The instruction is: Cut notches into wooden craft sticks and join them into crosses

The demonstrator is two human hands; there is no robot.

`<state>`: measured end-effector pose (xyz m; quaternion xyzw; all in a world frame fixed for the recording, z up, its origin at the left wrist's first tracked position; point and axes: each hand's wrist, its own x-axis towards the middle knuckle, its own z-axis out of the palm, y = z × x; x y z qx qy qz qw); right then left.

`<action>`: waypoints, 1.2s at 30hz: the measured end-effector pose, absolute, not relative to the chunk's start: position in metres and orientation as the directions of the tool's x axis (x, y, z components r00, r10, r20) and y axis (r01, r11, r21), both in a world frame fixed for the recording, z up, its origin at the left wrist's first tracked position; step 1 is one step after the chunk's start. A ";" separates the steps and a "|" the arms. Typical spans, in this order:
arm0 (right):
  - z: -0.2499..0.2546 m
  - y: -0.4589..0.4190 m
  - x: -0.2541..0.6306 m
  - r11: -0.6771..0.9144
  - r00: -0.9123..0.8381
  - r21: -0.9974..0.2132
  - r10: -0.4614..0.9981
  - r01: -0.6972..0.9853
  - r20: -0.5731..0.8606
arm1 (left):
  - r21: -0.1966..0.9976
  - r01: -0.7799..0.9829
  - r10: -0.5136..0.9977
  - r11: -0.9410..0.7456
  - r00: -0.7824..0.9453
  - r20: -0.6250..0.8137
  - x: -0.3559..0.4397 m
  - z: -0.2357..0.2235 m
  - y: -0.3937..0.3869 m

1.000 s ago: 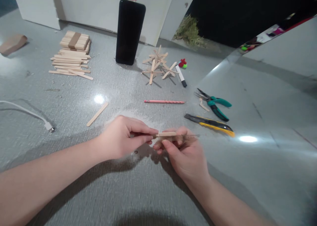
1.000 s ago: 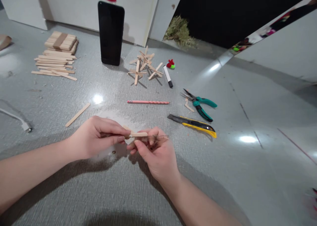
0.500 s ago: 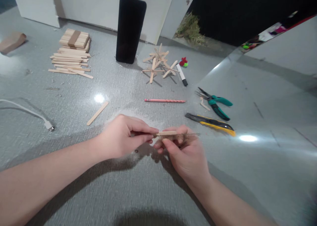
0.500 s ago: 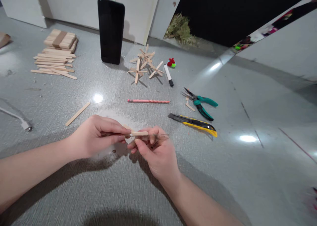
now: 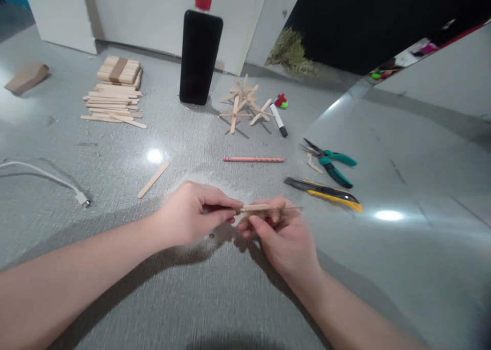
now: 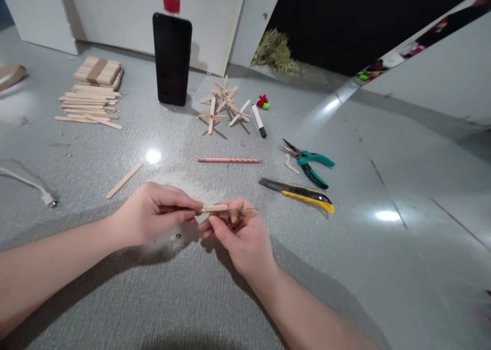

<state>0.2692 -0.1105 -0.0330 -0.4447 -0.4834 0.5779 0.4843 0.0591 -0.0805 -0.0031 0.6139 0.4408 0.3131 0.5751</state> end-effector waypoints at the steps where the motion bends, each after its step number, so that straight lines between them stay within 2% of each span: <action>1: -0.033 -0.111 0.269 -0.061 -0.135 -0.991 0.990 -0.120 -0.044 | 0.980 0.188 0.903 0.066 0.407 -0.139 0.059 -0.004 -0.081; 4: -0.035 -0.107 0.269 -0.016 -0.087 -0.996 0.996 -0.083 -0.008 | 0.974 0.196 0.914 0.116 0.362 -0.182 0.057 -0.006 -0.078; 8: -0.035 -0.092 0.282 0.145 0.107 -0.989 0.984 0.002 0.144 | 0.965 0.212 0.954 0.158 0.221 -0.205 0.051 -0.010 -0.071; 11: -0.035 -0.074 0.303 0.217 0.218 -0.966 0.945 0.143 0.245 | 0.963 0.221 0.972 0.153 0.143 -0.187 0.048 -0.010 -0.066; 14: -0.037 -0.055 0.323 0.224 0.244 -0.917 0.918 0.330 0.312 | 0.963 0.228 0.976 0.141 0.130 -0.173 0.047 -0.007 -0.066; 20: -0.045 -0.023 0.328 0.227 0.078 -0.704 0.925 0.673 0.373 | 0.965 0.226 0.970 0.132 0.172 -0.173 0.046 -0.004 -0.066; 25: -0.048 -0.011 0.313 0.237 -0.013 -0.472 0.903 0.849 0.430 | 0.969 0.213 0.966 0.126 0.196 -0.168 0.044 -0.006 -0.064; 30: -0.043 -0.018 0.319 0.225 -0.064 -0.267 0.862 0.937 0.502 | 0.971 0.210 0.968 0.114 0.199 -0.156 0.044 -0.010 -0.062; 36: -0.044 -0.033 0.317 0.332 -0.289 -0.055 0.882 0.942 0.373 | 0.975 0.195 0.976 0.111 0.165 -0.144 0.044 -0.017 -0.059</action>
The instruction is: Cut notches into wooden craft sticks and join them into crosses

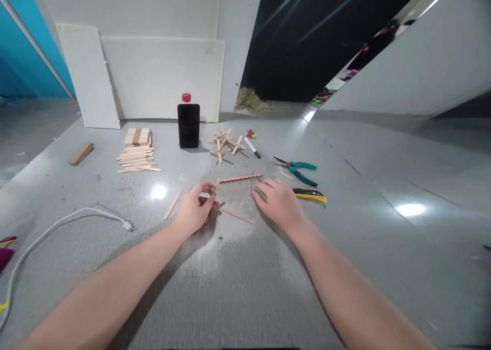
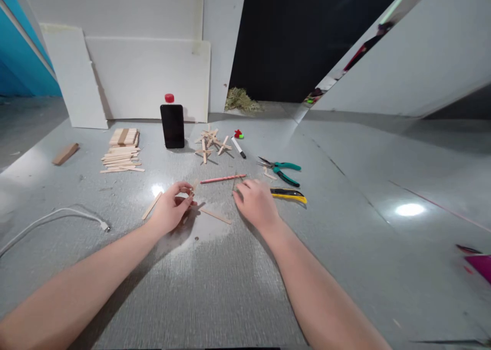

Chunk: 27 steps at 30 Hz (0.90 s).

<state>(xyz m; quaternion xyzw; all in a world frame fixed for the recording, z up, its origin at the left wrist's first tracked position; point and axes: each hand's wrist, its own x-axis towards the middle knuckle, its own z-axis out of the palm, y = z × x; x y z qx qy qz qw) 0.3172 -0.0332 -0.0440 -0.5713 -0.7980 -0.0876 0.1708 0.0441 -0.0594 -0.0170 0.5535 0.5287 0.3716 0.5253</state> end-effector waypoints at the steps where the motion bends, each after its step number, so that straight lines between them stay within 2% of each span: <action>1: -0.044 -0.035 0.315 0.349 -0.319 -0.026 0.881 0.937 0.349 | 0.975 0.193 0.976 0.109 0.164 -0.141 0.044 -0.018 -0.059; 6: -0.044 -0.040 0.304 0.403 -0.407 0.072 0.870 0.912 0.280 | 0.978 0.188 0.978 0.087 0.169 -0.120 0.044 -0.021 -0.057; 13: -0.047 -0.036 0.300 0.392 -0.398 0.087 0.856 0.916 0.331 | 0.980 0.191 0.982 0.057 0.165 -0.089 0.045 -0.021 -0.059; 19: -0.036 -0.046 0.299 0.474 -0.444 -0.005 0.830 0.881 0.338 | 0.980 0.200 0.985 0.023 0.162 -0.057 0.045 -0.024 -0.057; 24: -0.026 -0.072 0.285 0.625 -0.583 -0.131 0.771 0.769 0.258 | 0.969 0.247 0.989 -0.029 0.151 -0.009 0.043 -0.024 -0.056; 27: -0.027 -0.081 0.280 0.647 -0.606 -0.183 0.760 0.740 0.236 | 0.959 0.280 0.988 -0.044 0.157 -0.001 0.043 -0.025 -0.056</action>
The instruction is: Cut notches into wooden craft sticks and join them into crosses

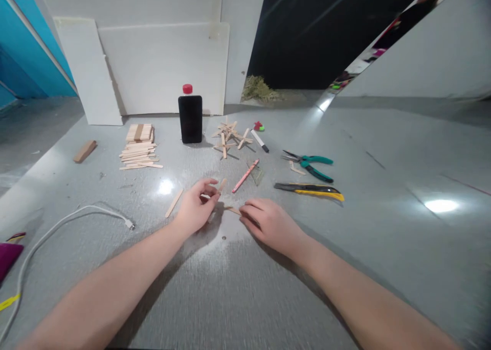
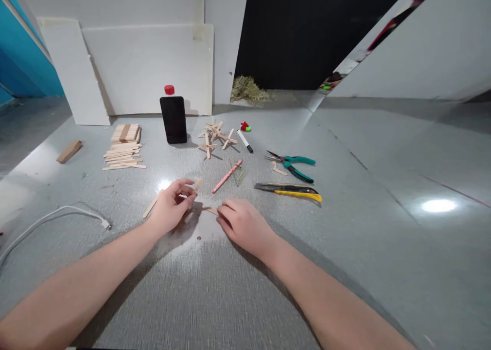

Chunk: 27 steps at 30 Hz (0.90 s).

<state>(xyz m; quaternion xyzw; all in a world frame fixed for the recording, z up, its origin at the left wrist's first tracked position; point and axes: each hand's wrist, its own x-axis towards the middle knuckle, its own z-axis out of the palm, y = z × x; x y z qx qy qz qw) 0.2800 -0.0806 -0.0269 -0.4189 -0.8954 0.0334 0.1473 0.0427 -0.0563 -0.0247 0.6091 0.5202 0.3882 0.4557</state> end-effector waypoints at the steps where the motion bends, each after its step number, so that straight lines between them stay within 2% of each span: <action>1: -0.028 -0.081 0.280 0.641 -0.600 -0.194 0.765 0.742 0.235 | 0.956 0.288 0.987 -0.048 0.159 0.002 0.043 -0.025 -0.056; 9: -0.036 -0.081 0.282 0.570 -0.522 -0.253 0.820 0.782 0.234 | 0.903 0.413 0.982 -0.120 0.180 0.048 0.042 -0.028 -0.057; 15: -0.032 -0.081 0.282 0.613 -0.557 -0.375 0.789 0.695 0.258 | 0.775 0.591 0.973 -0.222 0.190 0.134 0.036 -0.028 -0.054; 20: -0.031 -0.080 0.284 0.638 -0.565 -0.435 0.768 0.635 0.302 | 0.654 0.673 0.938 -0.346 0.255 0.234 0.033 -0.034 -0.052; 23: -0.029 -0.077 0.291 0.611 -0.506 -0.430 0.791 0.664 0.343 | 0.582 0.678 0.893 -0.449 0.348 0.284 0.033 -0.035 -0.055; 27: -0.027 -0.063 0.315 0.517 -0.352 -0.381 0.834 0.766 0.424 | 0.463 0.581 0.732 -0.669 0.621 0.279 0.040 -0.030 -0.065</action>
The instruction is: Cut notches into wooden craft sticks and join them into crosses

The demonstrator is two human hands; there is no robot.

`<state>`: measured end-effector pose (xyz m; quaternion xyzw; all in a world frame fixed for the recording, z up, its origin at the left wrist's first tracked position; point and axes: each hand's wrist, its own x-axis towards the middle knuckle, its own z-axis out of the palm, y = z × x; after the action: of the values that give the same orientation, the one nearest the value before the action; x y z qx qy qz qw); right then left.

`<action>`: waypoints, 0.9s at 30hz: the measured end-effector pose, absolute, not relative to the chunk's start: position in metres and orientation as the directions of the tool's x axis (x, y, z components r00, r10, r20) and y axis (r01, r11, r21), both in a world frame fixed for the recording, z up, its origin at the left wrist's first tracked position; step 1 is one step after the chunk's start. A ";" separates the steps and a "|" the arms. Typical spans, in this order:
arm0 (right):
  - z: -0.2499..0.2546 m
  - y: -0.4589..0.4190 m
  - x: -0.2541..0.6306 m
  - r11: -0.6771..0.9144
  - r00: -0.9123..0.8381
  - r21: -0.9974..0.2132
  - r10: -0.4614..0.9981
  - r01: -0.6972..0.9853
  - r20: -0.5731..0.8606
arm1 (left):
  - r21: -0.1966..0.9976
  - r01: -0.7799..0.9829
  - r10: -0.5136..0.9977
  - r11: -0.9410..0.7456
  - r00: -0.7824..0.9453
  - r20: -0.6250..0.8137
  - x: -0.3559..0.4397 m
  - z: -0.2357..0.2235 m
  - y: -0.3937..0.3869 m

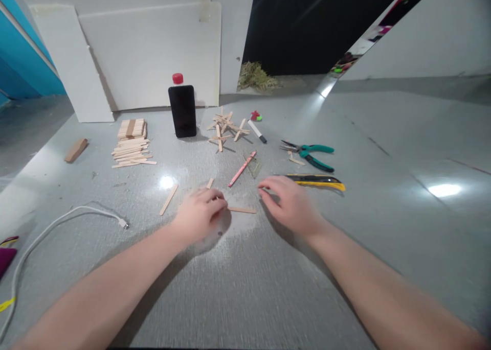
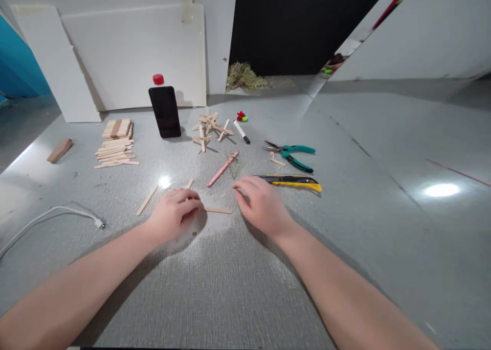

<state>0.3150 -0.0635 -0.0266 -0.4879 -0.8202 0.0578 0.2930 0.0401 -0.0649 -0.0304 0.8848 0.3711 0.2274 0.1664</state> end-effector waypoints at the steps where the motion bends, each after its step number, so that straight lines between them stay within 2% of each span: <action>1: -0.026 -0.060 0.321 0.492 -0.321 -0.364 0.840 0.791 0.438 | 0.434 0.546 0.681 -0.717 0.682 0.266 0.042 -0.029 -0.068; 6: -0.027 -0.047 0.334 0.438 -0.298 -0.236 0.838 0.867 0.458 | 0.309 0.479 0.547 -0.822 0.814 0.194 0.050 -0.021 -0.079; 14: -0.043 -0.043 0.309 0.482 -0.447 -0.040 0.838 0.875 0.312 | 0.178 0.581 0.603 -0.794 0.791 0.106 0.051 -0.018 -0.082; 19: -0.047 -0.040 0.309 0.471 -0.447 -0.007 0.843 0.882 0.300 | 0.163 0.621 0.639 -0.766 0.764 0.091 0.051 -0.018 -0.082; 27: -0.047 -0.040 0.310 0.488 -0.458 -0.041 0.842 0.872 0.284 | 0.241 0.460 0.491 -0.854 0.867 0.086 0.050 -0.015 -0.079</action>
<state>0.3095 -0.0397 -0.0471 -0.5030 -0.8520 -0.0549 0.1342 0.0500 -0.0788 -0.0150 0.9602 0.2476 0.0722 0.1069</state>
